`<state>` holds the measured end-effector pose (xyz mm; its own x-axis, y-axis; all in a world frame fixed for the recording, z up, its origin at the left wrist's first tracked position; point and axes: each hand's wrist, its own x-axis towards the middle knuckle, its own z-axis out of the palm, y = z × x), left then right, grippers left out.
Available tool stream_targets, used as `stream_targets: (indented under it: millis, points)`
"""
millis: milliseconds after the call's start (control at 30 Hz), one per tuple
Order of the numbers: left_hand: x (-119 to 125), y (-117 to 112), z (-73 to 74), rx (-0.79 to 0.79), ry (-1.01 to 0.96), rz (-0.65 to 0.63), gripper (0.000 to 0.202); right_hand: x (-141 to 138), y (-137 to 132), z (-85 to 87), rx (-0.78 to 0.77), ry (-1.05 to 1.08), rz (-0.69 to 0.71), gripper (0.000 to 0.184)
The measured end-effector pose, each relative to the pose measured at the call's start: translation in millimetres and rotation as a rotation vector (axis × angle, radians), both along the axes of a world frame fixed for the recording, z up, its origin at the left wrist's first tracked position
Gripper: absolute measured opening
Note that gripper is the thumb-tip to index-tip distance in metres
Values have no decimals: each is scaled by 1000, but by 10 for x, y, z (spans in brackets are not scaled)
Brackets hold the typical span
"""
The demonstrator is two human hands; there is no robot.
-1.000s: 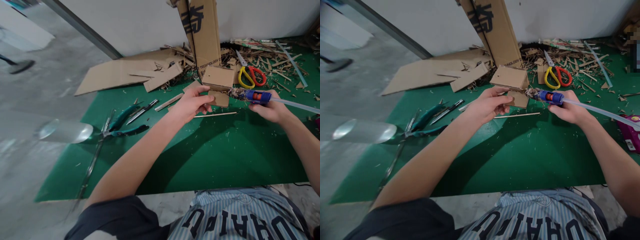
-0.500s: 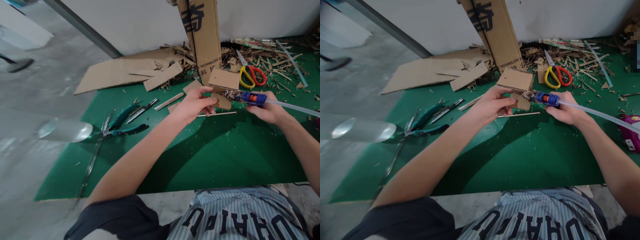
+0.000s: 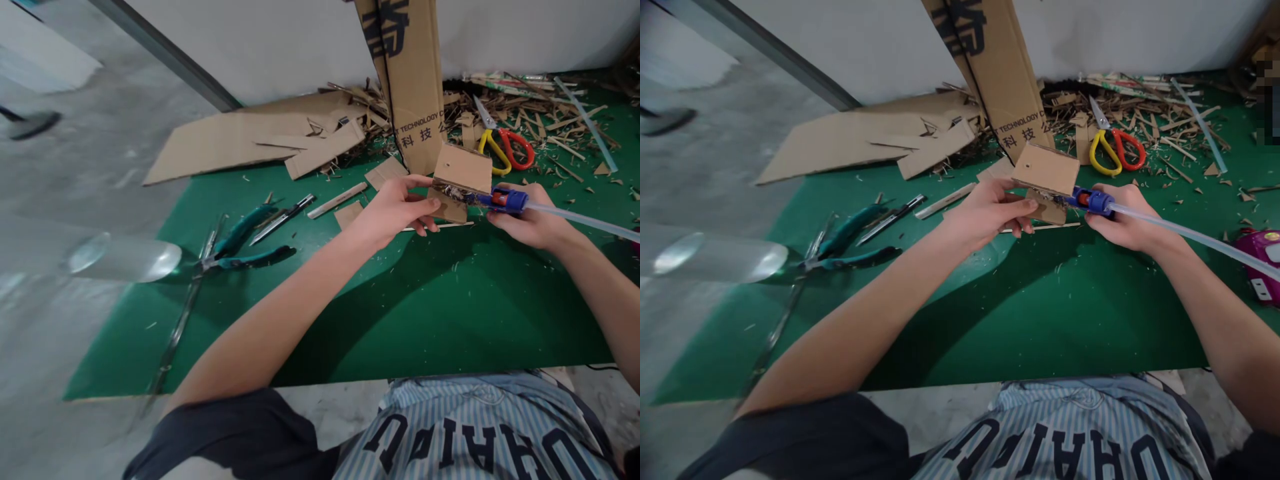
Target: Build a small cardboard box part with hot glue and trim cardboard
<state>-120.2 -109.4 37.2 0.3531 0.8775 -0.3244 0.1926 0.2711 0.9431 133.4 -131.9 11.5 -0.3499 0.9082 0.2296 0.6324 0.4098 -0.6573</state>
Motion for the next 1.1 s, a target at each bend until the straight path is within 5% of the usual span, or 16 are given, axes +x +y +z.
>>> stream_targets:
  millis: [1100]
  points:
    - [-63,92,4,18,-73,93,42,180,-43,235,24,-116,16,29]
